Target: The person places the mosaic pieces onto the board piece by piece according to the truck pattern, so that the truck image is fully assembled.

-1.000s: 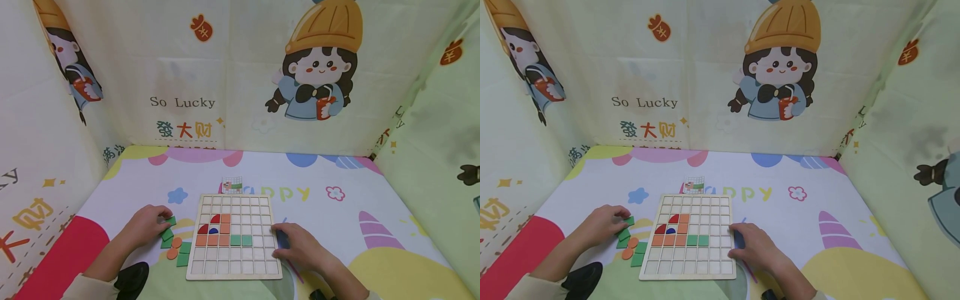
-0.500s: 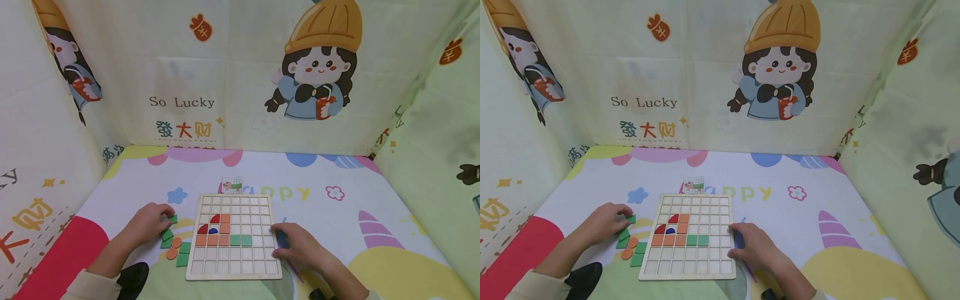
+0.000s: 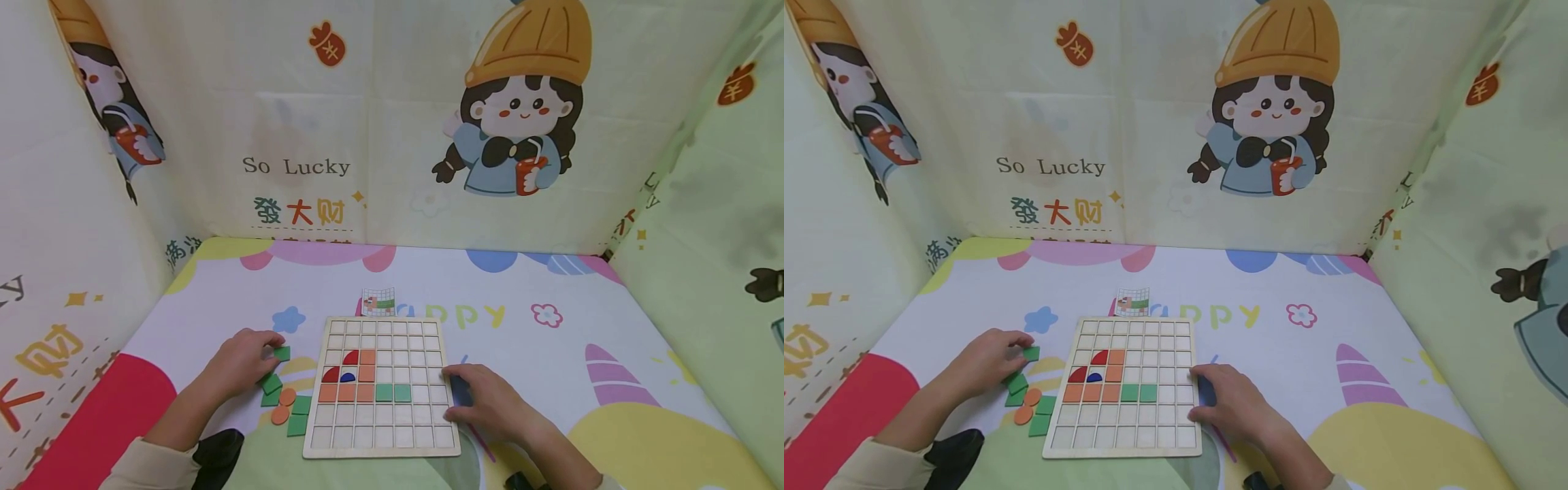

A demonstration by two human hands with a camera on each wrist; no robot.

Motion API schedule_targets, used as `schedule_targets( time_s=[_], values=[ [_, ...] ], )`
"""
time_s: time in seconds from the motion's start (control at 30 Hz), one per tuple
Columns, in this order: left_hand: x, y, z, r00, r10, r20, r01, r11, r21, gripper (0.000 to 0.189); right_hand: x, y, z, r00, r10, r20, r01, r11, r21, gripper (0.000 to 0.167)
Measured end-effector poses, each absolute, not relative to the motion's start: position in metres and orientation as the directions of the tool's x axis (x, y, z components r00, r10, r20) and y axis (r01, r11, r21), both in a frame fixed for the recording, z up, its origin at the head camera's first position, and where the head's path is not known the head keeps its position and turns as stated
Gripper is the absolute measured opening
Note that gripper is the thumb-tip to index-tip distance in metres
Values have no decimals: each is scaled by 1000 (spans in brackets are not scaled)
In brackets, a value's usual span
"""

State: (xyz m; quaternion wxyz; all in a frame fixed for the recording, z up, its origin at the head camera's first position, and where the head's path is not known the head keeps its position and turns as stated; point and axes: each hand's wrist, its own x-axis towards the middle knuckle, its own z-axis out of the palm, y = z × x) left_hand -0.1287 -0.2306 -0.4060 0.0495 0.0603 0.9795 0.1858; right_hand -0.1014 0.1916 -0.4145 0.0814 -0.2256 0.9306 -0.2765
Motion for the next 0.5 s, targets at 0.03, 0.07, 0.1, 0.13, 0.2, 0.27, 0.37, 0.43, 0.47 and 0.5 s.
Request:
schedule_targets(
  time_s=[0.03,0.07,0.1,0.13,0.2,0.27,0.37,0.43,0.47,0.5],
  values=[
    [-128,-231,-406,-988,135,-73,99,924,369,35,-101,191,-415,-885,-465,-27,-374,745,-552,58],
    [-128,-231,-406,-988,134,-73,98,924,370,35,-101,191,-415,-885,-464,-28,-373,745,-552,58],
    [-128,-231,-406,-989,131,-72,96,924,370,35,-101,191,-415,-886,-464,-28,-372,745,-553,58],
    [-128,-232,-406,-989,129,-72,94,925,369,34,-102,191,-415,-886,-463,-29,-372,746,-552,58],
    [-128,-232,-405,-990,122,-73,87,927,364,34,-102,192,-415,-886,-462,-29,-372,747,-551,58],
    [-128,-232,-405,-991,113,-75,79,930,358,35,-102,191,-415,-887,-462,-27,-373,749,-548,58],
    [-128,-232,-404,-991,104,-80,69,933,354,35,-102,191,-416,-888,-460,-24,-374,750,-546,58],
    [-128,-232,-404,-991,105,-81,70,932,354,35,-102,191,-416,-889,-458,-25,-371,751,-547,58],
    [-128,-232,-404,-991,107,-81,72,932,355,34,-102,191,-416,-889,-456,-26,-369,751,-548,57],
    [-128,-233,-404,-991,111,-80,76,932,355,34,-102,190,-416,-890,-455,-27,-367,751,-549,57]
  ],
)
